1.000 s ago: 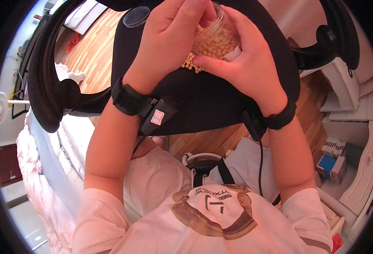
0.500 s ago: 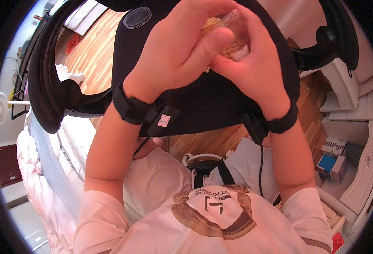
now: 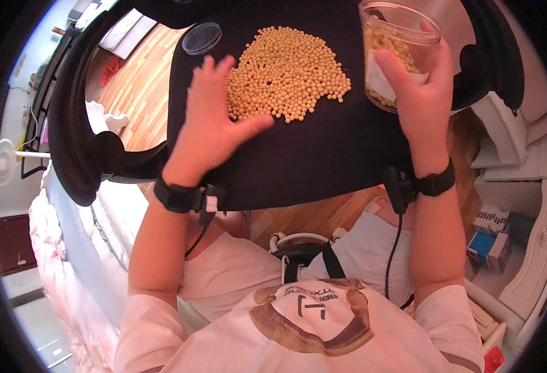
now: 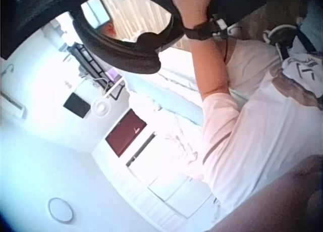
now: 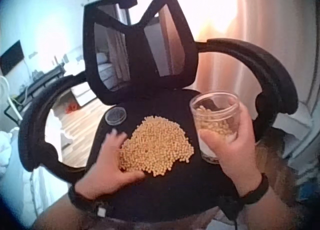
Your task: Picking up and sorting soybeans from the seat of an office chair into a container and colander.
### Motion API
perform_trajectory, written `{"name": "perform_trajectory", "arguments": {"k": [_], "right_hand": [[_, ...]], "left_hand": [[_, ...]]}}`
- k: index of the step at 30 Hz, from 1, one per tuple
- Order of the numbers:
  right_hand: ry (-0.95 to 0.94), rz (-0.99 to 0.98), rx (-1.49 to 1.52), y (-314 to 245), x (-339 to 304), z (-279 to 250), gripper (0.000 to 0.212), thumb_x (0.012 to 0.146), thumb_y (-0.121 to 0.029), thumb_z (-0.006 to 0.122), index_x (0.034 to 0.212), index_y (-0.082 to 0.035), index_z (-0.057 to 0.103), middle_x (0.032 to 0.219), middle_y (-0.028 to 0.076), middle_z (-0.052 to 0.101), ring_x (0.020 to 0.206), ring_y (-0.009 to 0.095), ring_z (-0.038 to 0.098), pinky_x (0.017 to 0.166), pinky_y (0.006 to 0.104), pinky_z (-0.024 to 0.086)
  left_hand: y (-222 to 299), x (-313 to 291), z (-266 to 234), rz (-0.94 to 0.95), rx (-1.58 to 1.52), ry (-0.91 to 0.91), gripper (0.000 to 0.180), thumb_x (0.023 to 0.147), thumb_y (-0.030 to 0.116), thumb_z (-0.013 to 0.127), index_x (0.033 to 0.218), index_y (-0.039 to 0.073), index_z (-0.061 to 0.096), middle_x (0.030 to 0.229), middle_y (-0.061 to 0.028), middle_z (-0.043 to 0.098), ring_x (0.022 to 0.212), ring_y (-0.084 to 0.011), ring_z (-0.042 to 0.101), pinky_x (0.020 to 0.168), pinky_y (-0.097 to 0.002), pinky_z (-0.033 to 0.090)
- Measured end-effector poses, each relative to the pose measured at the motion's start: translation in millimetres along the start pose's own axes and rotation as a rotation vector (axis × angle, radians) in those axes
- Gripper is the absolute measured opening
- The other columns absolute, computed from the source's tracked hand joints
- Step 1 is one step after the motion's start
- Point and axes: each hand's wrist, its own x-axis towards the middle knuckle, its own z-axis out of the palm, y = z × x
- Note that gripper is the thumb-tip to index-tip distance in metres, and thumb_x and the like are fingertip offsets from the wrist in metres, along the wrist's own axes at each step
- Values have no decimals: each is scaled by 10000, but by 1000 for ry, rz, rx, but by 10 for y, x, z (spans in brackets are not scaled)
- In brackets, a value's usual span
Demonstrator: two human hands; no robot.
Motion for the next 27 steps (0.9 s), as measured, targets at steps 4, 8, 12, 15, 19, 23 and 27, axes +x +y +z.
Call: {"name": "perform_trajectory", "arguments": {"k": [4,8,12,15,19,23,27], "right_hand": [[110,140,54,155,52,-38,737,806,-264,889,1326,56,478,1156,150,687,1038,187,674,907,309,536],[166,258,126,96,51,40,750,811,-284,885,1326,76,476,1162,148,681,1025,177,669,895,307,539],[137,240,34,296,-8,48,888,749,-394,912,1351,83,466,1160,166,674,1030,213,671,897,342,544],[124,194,59,335,-29,81,860,724,-400,914,1339,41,505,1142,170,675,1037,250,671,919,371,535],[34,118,-18,298,-40,49,763,779,-292,882,1356,14,488,1190,149,670,1086,230,662,958,351,518],[-33,92,-18,306,-29,42,723,835,-226,856,1387,8,453,1251,125,662,1144,183,647,986,321,507],[49,116,99,337,-33,109,792,711,-356,919,1304,8,541,1159,171,672,1085,268,660,951,381,519]], "left_hand": [[141,61,151,1,153,-71,1115,748,638,787,1574,81,286,1621,-288,224,1495,-531,193,1206,-616,180],[197,233,295,48,119,-77,1103,755,652,774,1573,93,287,1611,-290,245,1491,-528,206,1206,-618,187],[192,489,463,164,84,-10,1019,781,613,771,1540,79,349,1550,-277,349,1443,-507,303,1192,-588,245],[199,615,516,217,11,0,841,818,560,757,1454,80,484,1441,-241,468,1348,-449,420,1149,-544,324],[208,630,510,203,152,-1,563,873,466,720,1291,102,626,1292,-163,564,1204,-385,505,1034,-503,411],[204,635,495,232,137,39,387,913,379,690,1176,97,659,1149,-125,602,1119,-370,539,938,-489,444],[239,631,440,216,117,-24,293,932,341,676,1069,83,661,1034,-129,606,1050,-359,579,865,-472,474]]}}
